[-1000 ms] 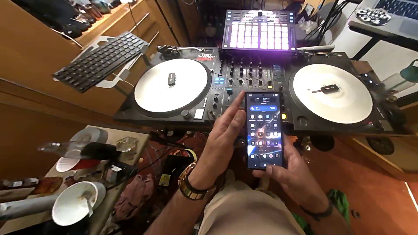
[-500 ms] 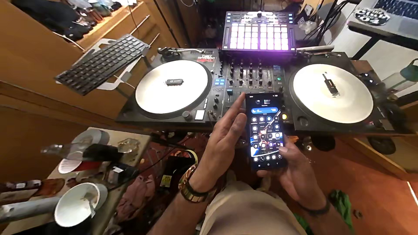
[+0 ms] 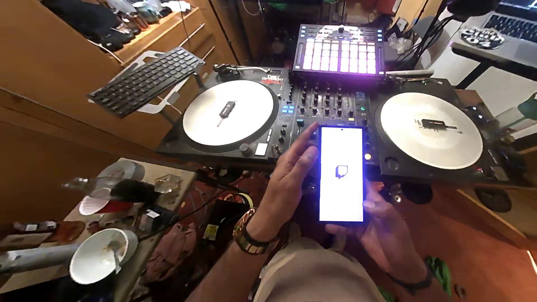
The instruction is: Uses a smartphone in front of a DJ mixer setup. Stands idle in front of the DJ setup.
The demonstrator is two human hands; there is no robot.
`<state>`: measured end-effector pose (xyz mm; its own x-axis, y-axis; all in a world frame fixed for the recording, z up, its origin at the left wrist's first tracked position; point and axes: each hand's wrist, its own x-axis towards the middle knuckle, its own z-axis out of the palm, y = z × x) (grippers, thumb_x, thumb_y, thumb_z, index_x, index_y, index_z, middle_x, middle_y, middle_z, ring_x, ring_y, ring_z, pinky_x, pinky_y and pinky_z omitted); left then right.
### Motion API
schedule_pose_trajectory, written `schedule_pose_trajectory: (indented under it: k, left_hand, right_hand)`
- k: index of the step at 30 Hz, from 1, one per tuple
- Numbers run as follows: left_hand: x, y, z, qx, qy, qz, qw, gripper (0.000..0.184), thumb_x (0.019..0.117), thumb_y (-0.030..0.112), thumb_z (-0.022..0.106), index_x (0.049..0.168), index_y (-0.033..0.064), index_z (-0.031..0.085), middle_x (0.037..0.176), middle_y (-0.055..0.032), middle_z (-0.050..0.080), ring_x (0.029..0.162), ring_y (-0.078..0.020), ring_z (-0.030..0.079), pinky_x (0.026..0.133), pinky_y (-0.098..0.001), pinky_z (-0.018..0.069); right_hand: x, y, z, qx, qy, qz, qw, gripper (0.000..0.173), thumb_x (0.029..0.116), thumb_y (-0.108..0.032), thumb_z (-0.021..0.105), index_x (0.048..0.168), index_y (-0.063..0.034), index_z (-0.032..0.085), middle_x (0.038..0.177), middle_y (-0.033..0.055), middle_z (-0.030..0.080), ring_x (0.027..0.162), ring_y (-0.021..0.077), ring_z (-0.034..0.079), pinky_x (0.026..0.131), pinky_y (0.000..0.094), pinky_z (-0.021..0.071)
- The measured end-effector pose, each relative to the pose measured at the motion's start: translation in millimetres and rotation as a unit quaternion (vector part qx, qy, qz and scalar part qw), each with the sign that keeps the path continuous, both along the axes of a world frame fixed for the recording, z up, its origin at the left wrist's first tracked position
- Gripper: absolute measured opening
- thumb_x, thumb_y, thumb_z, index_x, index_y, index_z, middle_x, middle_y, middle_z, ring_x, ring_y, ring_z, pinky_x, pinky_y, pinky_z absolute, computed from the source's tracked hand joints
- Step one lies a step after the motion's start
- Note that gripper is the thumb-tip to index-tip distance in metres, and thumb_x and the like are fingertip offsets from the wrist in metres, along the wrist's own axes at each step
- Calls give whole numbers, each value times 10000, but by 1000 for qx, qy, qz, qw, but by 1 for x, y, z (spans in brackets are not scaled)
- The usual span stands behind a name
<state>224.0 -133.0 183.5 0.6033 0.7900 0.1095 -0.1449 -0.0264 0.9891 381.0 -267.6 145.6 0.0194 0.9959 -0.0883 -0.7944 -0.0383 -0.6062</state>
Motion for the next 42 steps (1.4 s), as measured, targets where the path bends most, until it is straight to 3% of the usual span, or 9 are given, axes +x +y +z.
schedule_pose_trajectory:
  k: [7,15,24,30,36,42]
  left_hand:
    - [-1,0,1,-1,-14,-16,1000,523,1100,316,322,1613,217,345,1314,-118,638,1070,-223,683,875,-400,606]
    - [-1,0,0,7,-21,-13,1000,532,1095,326,336,1611,197,350,1292,-122,639,1075,-222,673,899,-393,593]
    - [-2,-4,3,6,-10,-11,1000,532,1092,294,333,1615,194,338,1289,-126,631,1065,-233,674,879,-402,601]
    - [-2,-3,5,7,-19,-14,1000,527,1093,279,334,1614,201,341,1290,-131,637,1061,-237,681,877,-400,605]
    - [-3,-1,5,10,-4,-3,1000,526,1088,304,346,1605,213,364,1280,-113,641,1051,-218,678,866,-389,602]
    - [-4,-1,7,0,-21,-18,1000,528,1097,283,324,1617,194,329,1317,-136,626,1064,-251,689,853,-417,619]
  right_hand:
    - [-1,-2,5,-28,-29,-4,999,720,920,-239,683,1542,-159,329,1302,188,639,1107,355,701,863,548,626]
    - [-4,-1,10,-50,-84,-13,995,697,903,-103,666,1499,-91,303,1244,179,663,1050,341,726,829,525,647]
    - [-9,-2,12,-72,-139,-21,987,809,827,-59,796,1491,-71,335,1217,187,674,1037,344,732,831,508,658]
    - [-11,0,16,-91,-163,-41,982,706,859,25,715,1465,-49,361,1186,171,691,996,323,747,773,482,675]
    - [-7,-2,10,-32,-130,-17,991,813,864,-170,781,1513,-66,304,1248,164,667,1055,328,727,845,512,654]
    - [-5,-1,9,-22,-99,-5,995,728,888,-157,733,1507,-99,354,1264,184,661,1073,339,719,862,527,638]
